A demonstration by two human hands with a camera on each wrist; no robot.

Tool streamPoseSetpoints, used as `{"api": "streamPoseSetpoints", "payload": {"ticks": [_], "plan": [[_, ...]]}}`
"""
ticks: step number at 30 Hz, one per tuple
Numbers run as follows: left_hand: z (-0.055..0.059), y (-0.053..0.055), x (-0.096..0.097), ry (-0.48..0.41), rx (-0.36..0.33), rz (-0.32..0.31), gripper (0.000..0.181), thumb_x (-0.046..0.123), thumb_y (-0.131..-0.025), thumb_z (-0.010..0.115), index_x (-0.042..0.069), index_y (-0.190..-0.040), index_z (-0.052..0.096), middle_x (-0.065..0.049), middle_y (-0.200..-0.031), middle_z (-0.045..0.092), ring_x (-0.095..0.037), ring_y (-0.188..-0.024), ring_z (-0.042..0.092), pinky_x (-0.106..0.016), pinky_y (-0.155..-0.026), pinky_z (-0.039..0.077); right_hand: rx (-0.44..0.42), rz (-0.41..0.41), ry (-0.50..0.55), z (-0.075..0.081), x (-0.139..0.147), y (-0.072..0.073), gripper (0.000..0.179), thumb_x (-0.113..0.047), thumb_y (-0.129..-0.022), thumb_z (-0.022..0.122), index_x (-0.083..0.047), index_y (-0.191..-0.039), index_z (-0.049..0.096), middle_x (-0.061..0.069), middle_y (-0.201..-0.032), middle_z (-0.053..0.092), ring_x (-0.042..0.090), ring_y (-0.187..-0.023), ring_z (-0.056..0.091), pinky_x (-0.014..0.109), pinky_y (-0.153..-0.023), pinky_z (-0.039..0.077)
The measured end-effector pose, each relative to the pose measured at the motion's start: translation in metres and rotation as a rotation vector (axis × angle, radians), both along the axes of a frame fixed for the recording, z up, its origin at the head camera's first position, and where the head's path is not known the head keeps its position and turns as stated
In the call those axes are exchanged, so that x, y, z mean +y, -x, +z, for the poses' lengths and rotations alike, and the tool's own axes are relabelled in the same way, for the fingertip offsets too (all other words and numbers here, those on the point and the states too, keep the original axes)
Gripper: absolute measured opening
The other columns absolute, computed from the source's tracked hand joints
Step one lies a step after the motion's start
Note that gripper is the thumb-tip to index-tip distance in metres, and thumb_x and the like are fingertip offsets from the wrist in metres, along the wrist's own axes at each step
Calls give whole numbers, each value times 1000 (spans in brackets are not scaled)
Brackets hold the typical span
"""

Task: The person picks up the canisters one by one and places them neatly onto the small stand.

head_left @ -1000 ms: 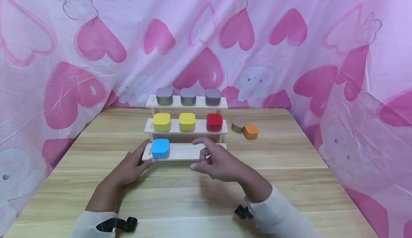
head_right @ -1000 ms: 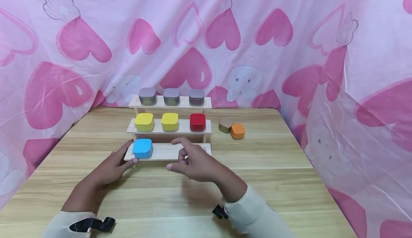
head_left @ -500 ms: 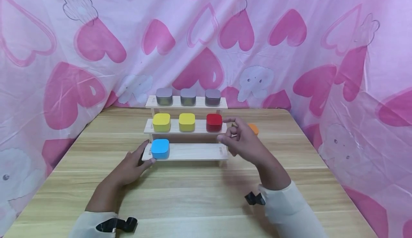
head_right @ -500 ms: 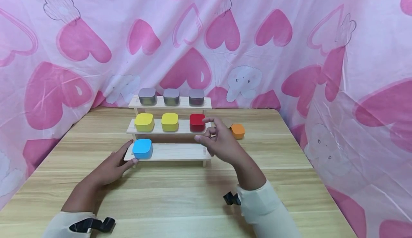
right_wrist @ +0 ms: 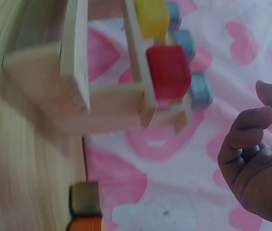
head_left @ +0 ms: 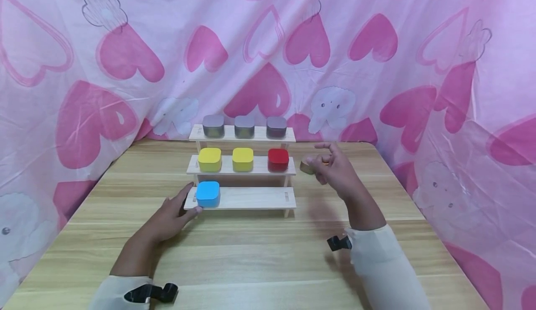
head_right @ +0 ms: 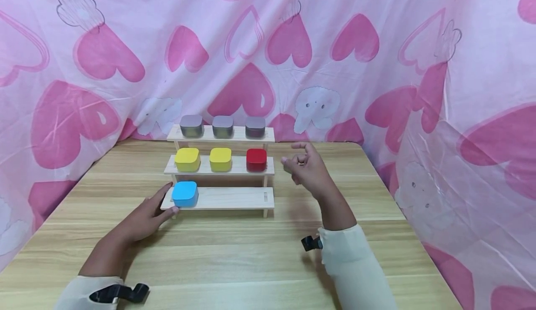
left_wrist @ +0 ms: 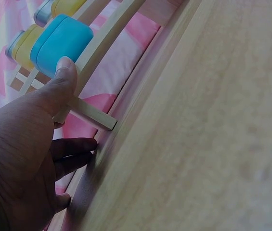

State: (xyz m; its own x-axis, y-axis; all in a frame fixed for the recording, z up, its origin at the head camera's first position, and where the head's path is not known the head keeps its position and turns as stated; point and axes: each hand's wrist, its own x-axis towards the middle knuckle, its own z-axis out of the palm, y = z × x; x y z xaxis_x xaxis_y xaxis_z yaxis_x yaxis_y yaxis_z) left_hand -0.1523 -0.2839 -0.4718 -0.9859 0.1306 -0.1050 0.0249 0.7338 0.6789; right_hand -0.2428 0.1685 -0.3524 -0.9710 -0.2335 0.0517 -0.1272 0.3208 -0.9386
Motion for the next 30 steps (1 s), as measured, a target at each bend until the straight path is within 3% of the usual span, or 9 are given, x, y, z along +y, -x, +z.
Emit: {"api": "streamPoseSetpoints", "payload": {"ticks": [6, 12, 17, 24, 30], "plan": [[0, 1, 0, 8, 1, 1, 98, 66, -106, 59, 21, -177, 9, -26, -180, 24, -60, -164, 17, -86, -126, 5, -23, -72, -79, -5, 16, 21, 64, -35, -106, 74, -17, -158, 42, 4, -79, 60, 22, -73, 57, 31, -70, 59], [0, 1, 0, 24, 5, 0, 98, 67, -106, 58, 21, -178, 9, -26, -179, 25, -60, -163, 21, -88, -123, 13, -27, -46, -82, -23, 37, 46, 64, -38, -107, 73, -16, -159, 43, -3, -70, 52, 16, -63, 50, 27, -61, 49], [-1, 0, 0, 33, 12, -5, 98, 66, -106, 58, 20, -177, 8, -26, -179, 26, -58, -160, 26, -87, -122, 22, -91, -38, -64, -40, 51, 64, 66, -37, -108, 70, -12, -162, 41, -4, -71, 54, 14, -61, 48, 25, -59, 46], [-1, 1, -1, 14, -4, 2, 99, 66, -106, 58, 22, -178, 8, -25, -180, 24, -59, -164, 18, -87, -125, 9, -184, -68, -67, -61, 63, 84, 68, -30, -112, 64, -8, -167, 32, -3, -78, 56, 12, -61, 45, 25, -59, 44], [-1, 2, -1, 7, -23, 9, 100, 68, -104, 60, 25, -178, 7, -23, -181, 23, -59, -164, 17, -88, -124, 8, -212, -95, -147, -65, 72, 92, 70, -36, -113, 61, -8, -169, 30, 4, -88, 56, 14, -64, 47, 27, -64, 49]]}}
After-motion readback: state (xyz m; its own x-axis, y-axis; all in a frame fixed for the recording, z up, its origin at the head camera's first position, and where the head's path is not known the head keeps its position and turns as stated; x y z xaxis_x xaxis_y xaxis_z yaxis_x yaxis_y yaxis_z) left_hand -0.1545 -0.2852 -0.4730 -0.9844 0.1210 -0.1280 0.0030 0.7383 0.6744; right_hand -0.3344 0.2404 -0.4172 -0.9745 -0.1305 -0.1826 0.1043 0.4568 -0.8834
